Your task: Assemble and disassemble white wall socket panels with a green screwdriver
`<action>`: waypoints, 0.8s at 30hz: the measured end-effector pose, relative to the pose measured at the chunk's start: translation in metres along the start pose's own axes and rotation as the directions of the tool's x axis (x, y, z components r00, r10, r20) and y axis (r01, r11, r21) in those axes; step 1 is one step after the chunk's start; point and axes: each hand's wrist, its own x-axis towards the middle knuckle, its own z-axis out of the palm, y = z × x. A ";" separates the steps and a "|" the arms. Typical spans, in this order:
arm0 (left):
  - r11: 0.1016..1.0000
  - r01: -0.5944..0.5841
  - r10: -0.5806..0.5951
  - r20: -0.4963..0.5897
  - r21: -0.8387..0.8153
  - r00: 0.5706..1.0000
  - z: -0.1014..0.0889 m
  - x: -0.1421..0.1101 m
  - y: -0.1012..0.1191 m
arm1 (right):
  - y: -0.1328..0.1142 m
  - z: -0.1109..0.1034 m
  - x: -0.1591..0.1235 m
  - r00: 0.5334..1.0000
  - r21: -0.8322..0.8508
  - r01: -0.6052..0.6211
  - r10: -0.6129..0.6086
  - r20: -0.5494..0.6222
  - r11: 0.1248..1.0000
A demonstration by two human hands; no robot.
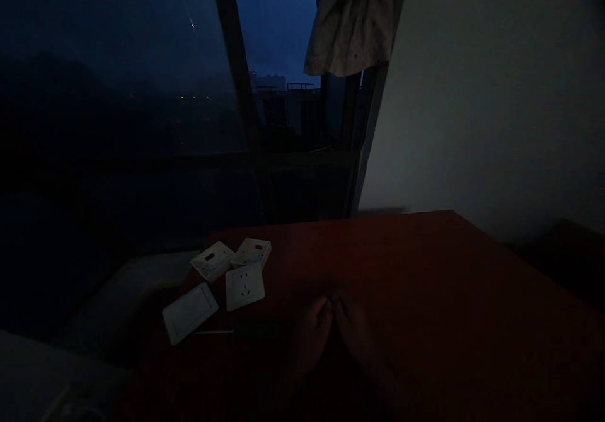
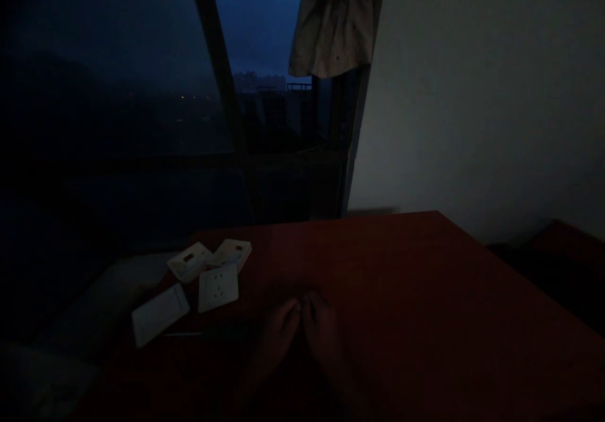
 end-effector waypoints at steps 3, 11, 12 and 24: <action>1.000 0.011 -0.011 0.017 0.024 1.000 -0.010 -0.012 0.001 | -0.003 0.000 -0.001 1.000 -0.028 0.005 -0.005 0.017 1.000; 0.981 0.130 -0.108 -0.149 0.143 0.983 -0.044 -0.071 -0.018 | -0.009 0.006 0.001 0.995 -0.112 0.035 -0.024 0.099 0.993; 0.980 0.142 -0.119 -0.164 0.141 0.979 -0.047 -0.076 -0.017 | -0.012 0.008 0.001 0.992 -0.119 0.053 -0.039 0.119 0.991; 0.956 0.211 -0.140 -0.318 0.202 0.938 -0.061 -0.089 -0.004 | -0.071 0.047 0.012 0.807 -0.186 0.502 -0.380 0.452 0.844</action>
